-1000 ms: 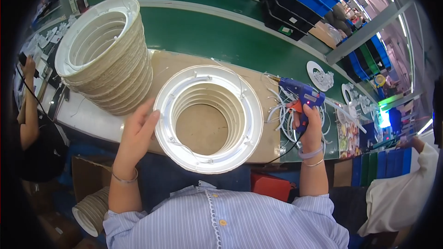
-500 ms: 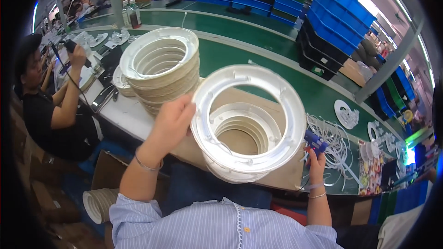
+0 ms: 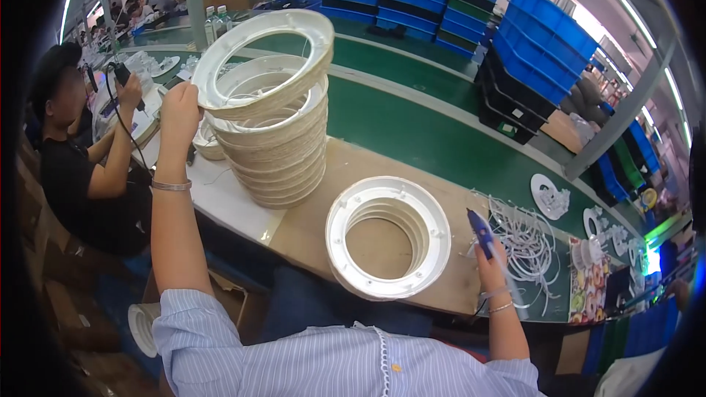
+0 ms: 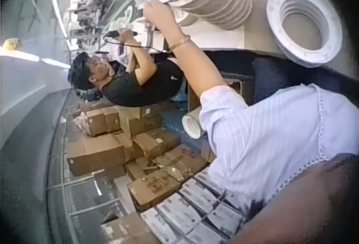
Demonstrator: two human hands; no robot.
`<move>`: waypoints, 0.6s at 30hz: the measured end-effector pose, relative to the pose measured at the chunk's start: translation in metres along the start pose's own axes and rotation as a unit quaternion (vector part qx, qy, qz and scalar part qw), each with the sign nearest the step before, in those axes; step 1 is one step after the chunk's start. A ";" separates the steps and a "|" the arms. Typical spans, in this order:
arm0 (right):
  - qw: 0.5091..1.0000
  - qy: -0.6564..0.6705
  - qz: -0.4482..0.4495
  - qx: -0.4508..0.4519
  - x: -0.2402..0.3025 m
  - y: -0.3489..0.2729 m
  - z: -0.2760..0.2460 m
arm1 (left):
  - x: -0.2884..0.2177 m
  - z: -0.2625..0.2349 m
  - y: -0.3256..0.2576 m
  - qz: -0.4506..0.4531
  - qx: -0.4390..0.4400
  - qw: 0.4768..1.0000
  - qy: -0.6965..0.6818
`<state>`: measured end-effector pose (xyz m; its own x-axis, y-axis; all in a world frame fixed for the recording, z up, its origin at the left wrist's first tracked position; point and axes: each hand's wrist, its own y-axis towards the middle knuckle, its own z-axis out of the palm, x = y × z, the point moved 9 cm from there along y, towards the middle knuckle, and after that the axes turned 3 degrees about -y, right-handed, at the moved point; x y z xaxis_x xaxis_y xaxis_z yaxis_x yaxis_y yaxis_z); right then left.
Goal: Assembling circular light fixtures by applying hot glue and attaching LED strips.
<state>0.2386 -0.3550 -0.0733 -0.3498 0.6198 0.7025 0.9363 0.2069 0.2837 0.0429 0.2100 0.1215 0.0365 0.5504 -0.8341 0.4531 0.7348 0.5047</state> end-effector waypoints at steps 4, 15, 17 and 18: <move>0.981 -0.100 -0.161 0.039 0.022 0.009 0.011 | 0.020 0.002 0.003 0.003 -0.011 0.998 0.065; 0.939 -0.253 -0.203 0.118 0.023 0.011 0.050 | 0.042 0.016 0.012 -0.013 0.032 0.998 0.046; 0.931 -0.264 -0.219 0.125 0.025 0.008 0.053 | 0.068 0.020 0.027 0.356 0.075 0.809 0.461; 0.926 -0.262 -0.237 0.134 0.024 0.007 0.055 | 0.091 0.012 0.041 0.333 0.060 0.848 0.408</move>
<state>0.2381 -0.2978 -0.0906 -0.7265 0.6787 0.1069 0.6795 0.6867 0.2581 0.0754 0.2855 0.0637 -0.2867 0.9545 0.0824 0.6623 0.1353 0.7369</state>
